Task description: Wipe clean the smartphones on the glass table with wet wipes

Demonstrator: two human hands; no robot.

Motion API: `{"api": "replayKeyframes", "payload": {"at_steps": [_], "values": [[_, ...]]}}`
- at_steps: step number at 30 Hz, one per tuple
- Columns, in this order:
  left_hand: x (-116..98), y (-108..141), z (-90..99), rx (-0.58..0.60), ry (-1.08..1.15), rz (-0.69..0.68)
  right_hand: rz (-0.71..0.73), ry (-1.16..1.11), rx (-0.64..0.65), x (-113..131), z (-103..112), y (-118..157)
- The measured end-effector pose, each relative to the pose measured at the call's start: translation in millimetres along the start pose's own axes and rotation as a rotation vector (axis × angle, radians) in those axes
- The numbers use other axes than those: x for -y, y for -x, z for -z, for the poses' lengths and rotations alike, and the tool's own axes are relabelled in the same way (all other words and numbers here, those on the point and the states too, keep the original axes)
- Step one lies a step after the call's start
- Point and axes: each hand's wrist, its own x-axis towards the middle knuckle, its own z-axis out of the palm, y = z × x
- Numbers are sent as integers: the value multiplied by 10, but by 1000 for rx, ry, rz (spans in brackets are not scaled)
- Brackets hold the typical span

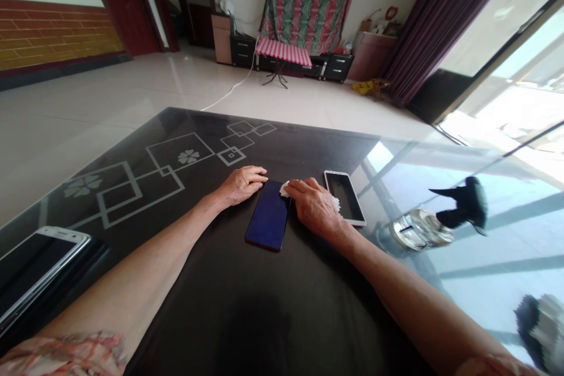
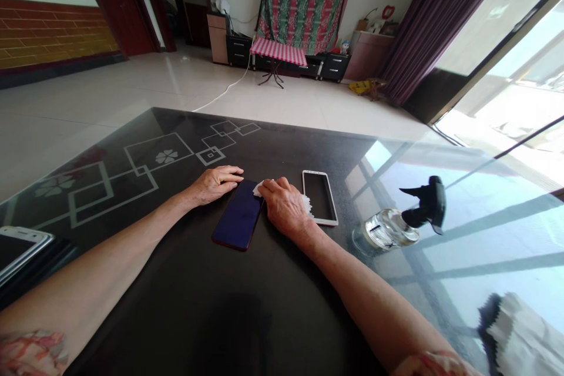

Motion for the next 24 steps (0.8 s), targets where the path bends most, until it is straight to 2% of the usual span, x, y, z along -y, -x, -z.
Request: {"api": "replayKeyframes", "payload": {"at_steps": [4,9,12,15,20,24], "values": [[5,-1,-13,-5,-9,-5,55,11,51,175,71,84],[1,0,-21,-22,-8,-7,224,-33,94,539,164,282],[-8,2,-17,-14,-12,-9,291,-69,102,652,171,341],[-10,3,-14,-10,-24,-5,252,-72,88,569,141,274],[-12,2,-4,2,-19,-11,88,10,59,215,67,39],[-21,1,8,12,-33,-12,48,39,40,82,35,-33]]}}
